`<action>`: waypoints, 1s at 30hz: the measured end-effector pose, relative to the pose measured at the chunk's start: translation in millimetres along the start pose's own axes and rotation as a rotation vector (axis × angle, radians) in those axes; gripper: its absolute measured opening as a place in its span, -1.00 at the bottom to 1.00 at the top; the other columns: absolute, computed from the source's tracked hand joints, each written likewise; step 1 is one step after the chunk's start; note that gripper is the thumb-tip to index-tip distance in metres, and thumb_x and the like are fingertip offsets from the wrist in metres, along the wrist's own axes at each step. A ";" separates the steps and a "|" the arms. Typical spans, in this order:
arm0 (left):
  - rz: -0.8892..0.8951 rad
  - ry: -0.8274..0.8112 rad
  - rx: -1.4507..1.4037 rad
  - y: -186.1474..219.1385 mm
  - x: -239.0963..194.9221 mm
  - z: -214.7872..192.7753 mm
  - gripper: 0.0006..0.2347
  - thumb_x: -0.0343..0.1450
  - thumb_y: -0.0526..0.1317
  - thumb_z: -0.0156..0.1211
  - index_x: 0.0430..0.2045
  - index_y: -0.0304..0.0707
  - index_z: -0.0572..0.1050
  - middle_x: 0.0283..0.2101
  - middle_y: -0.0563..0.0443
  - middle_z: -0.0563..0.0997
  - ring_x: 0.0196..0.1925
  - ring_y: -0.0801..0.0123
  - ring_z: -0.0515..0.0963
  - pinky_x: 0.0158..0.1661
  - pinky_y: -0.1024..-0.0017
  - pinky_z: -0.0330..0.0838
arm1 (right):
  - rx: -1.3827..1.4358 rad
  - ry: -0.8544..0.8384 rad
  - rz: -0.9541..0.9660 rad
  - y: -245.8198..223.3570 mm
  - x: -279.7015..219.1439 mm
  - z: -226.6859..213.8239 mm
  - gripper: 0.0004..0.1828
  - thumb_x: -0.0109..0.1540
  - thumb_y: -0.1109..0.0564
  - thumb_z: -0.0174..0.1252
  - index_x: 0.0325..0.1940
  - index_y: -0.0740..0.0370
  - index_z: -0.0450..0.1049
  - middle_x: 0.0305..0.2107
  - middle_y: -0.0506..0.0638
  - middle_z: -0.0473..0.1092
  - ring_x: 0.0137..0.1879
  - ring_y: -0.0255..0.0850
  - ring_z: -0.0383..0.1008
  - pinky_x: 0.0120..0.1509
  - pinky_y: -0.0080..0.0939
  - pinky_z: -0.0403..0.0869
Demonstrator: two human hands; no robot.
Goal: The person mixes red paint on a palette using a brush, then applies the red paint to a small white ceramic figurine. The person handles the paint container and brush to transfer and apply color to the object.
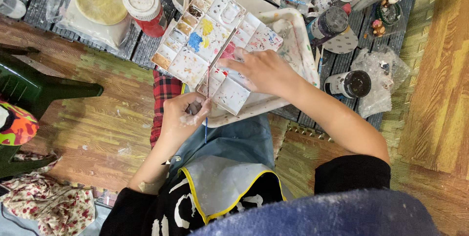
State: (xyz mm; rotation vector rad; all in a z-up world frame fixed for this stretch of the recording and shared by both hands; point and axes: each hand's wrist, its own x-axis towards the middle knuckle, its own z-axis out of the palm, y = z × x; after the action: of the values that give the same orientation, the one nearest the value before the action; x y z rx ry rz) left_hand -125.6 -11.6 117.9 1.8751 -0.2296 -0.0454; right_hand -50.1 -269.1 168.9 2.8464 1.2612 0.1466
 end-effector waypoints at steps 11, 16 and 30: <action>-0.005 -0.015 -0.014 4.6 0.6 -0.7 -0.89 0.36 -0.30 0.38 -0.51 -0.37 0.58 -0.58 0.02 0.57 -0.62 0.55 0.47 -0.53 0.55 0.31 | 0.097 -0.095 0.047 2.2 4.5 -2.1 -0.17 0.13 0.01 0.33 0.46 -0.21 0.19 0.02 0.17 0.43 -0.24 0.07 0.58 -0.23 0.02 0.55; -0.006 -0.019 -0.003 3.3 1.4 -0.8 -0.88 0.36 -0.30 0.38 -0.51 -0.37 0.58 -0.59 0.02 0.56 -0.62 0.55 0.46 -0.53 0.54 0.32 | 0.118 -0.150 0.065 0.9 5.9 -5.1 -0.09 0.06 0.08 0.35 0.48 -0.27 0.21 -0.05 0.15 0.42 -0.22 0.09 0.59 -0.23 0.01 0.56; 0.016 -0.024 -0.025 0.7 -0.6 -1.3 -0.89 0.37 -0.30 0.36 -0.50 -0.37 0.57 -0.59 0.02 0.54 -0.61 0.56 0.46 -0.52 0.55 0.32 | 0.135 -0.135 0.033 2.9 4.1 -3.4 -0.13 0.03 0.07 0.36 0.41 -0.21 0.23 0.10 0.15 0.39 -0.20 0.06 0.60 -0.23 -0.03 0.58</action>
State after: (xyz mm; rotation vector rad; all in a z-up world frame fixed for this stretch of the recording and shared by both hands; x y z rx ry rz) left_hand -126.1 -10.5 118.9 1.8484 -0.2594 -0.0600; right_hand -45.6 -268.1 172.8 2.9314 1.2440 -0.1338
